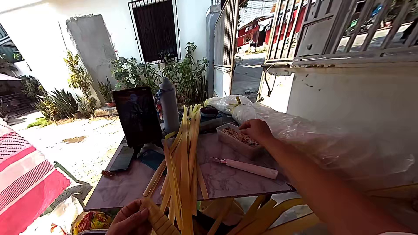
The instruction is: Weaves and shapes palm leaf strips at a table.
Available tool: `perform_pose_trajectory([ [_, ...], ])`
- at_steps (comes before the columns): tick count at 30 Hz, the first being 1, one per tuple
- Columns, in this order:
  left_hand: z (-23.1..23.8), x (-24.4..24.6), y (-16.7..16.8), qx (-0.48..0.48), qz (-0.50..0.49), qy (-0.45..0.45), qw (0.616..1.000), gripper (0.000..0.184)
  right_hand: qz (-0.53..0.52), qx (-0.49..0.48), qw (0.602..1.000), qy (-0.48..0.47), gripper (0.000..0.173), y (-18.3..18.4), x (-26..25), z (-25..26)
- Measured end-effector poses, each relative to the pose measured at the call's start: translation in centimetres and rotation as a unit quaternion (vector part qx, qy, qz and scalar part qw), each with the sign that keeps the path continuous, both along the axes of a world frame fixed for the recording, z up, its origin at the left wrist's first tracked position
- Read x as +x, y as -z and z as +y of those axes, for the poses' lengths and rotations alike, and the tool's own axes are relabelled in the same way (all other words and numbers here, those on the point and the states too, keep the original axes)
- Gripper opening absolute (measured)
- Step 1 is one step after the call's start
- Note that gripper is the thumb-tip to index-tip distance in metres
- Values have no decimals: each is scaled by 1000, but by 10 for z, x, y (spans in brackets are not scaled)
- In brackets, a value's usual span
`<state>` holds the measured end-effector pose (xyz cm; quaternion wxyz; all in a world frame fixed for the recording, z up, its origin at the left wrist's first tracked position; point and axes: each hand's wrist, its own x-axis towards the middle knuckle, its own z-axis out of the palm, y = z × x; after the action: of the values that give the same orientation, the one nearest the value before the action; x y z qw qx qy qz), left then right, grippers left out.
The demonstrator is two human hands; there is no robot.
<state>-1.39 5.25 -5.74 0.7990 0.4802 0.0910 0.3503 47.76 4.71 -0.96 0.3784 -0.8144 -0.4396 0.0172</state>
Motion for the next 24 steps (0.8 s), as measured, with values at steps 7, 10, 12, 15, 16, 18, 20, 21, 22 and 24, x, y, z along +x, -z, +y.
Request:
perform_pose_trajectory([
  [7,-11,0,-5,-9,-17,5,1000,12,-12,-3,1000,19,17,6,6,6],
  [10,-11,-1,-4,-18,-16,3,1000,11,-40,-36,998,30,24,11,12,7],
  [12,-11,0,-5,-26,-14,-1,1000,12,-58,-65,996,33,32,10,10,6],
  [15,-13,2,-6,-36,-19,-7,999,10,-93,-128,987,38,40,8,6,8],
  [16,-14,2,-6,-35,-23,-4,999,10,-114,-142,983,27,36,8,7,9],
  [18,-14,2,-6,-33,-29,1,999,11,-155,-122,980,-12,24,10,13,10],
  [20,-16,2,-5,-36,-31,-4,999,10,-170,-115,979,-17,16,0,2,6],
  [21,-17,3,-6,-39,-32,-7,999,10,-162,-114,980,-6,15,-8,-7,3],
  [22,-19,3,-6,-41,-32,-9,999,9,-154,-111,982,6,15,-13,-14,0],
  [24,-20,4,-7,-44,-36,-5,998,9,-141,-124,982,32,16,-18,-20,-5],
])
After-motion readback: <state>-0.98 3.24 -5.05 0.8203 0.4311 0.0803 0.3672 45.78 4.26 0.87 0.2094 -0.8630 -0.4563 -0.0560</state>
